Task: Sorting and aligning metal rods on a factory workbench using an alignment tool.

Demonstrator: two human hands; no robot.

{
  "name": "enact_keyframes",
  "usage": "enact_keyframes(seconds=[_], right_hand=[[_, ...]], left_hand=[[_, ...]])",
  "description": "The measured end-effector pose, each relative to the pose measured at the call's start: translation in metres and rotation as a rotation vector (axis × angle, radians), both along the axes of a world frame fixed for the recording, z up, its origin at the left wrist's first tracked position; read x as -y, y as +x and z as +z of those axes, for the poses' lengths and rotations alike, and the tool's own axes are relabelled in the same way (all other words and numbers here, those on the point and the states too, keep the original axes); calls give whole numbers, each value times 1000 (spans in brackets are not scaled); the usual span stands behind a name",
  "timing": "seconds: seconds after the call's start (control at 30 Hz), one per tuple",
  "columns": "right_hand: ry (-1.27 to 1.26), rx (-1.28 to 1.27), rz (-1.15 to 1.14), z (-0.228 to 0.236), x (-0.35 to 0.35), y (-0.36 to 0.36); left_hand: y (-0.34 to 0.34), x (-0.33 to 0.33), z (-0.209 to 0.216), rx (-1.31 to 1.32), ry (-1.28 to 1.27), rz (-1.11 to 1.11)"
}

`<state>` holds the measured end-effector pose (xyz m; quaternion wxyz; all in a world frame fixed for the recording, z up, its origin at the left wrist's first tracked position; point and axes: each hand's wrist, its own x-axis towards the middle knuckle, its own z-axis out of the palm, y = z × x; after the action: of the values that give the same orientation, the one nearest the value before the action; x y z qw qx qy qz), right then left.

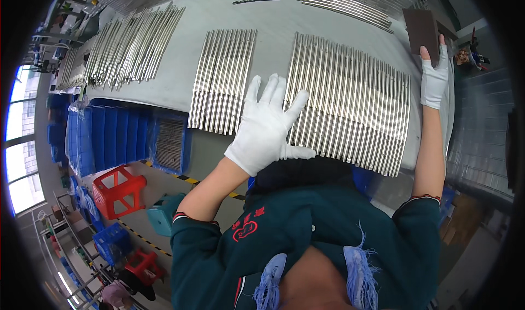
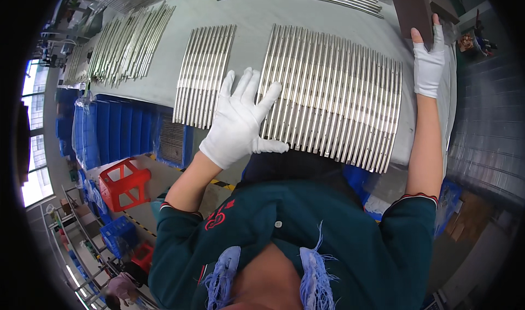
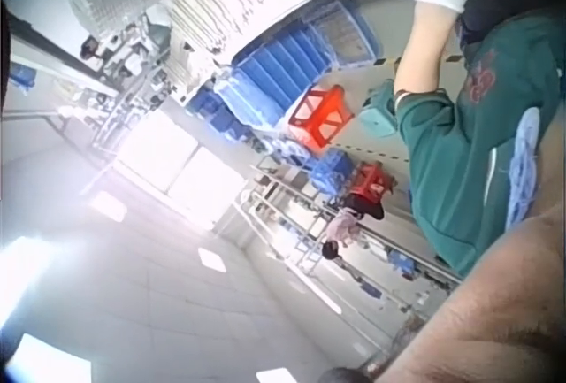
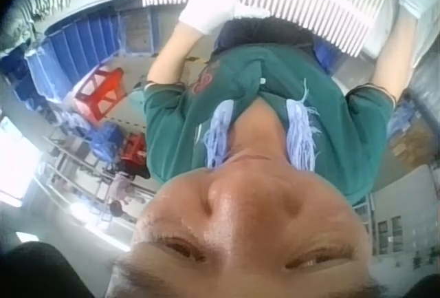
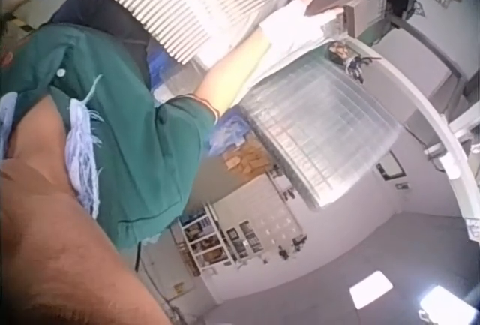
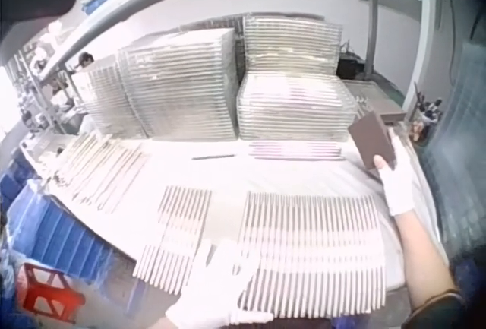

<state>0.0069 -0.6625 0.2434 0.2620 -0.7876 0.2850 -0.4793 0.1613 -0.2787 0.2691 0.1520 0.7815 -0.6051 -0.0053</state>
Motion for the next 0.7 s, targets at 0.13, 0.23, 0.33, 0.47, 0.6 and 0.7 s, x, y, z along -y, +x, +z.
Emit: enact_keyframes(seconds=[0.13,0.23,0.33,0.47,0.6,0.7], right_hand=[[136,116,90,-6,7,-2],[59,41,31,-8,11,-2],[-58,-33,1,-6,14,-4],[-8,-9,5,-12,22,-10],[41,13,29,-11,23,-7],[58,-5,42,-11,27,-11]], left_hand=[[4,1,-5,104,41,-62],[5,0,-5,82,43,-94],[2,1,-5,57,19,-105],[-1,5,-8,34,13,-117],[2,-10,4,-52,-20,-121],[19,-37,12,56,-20,42]])
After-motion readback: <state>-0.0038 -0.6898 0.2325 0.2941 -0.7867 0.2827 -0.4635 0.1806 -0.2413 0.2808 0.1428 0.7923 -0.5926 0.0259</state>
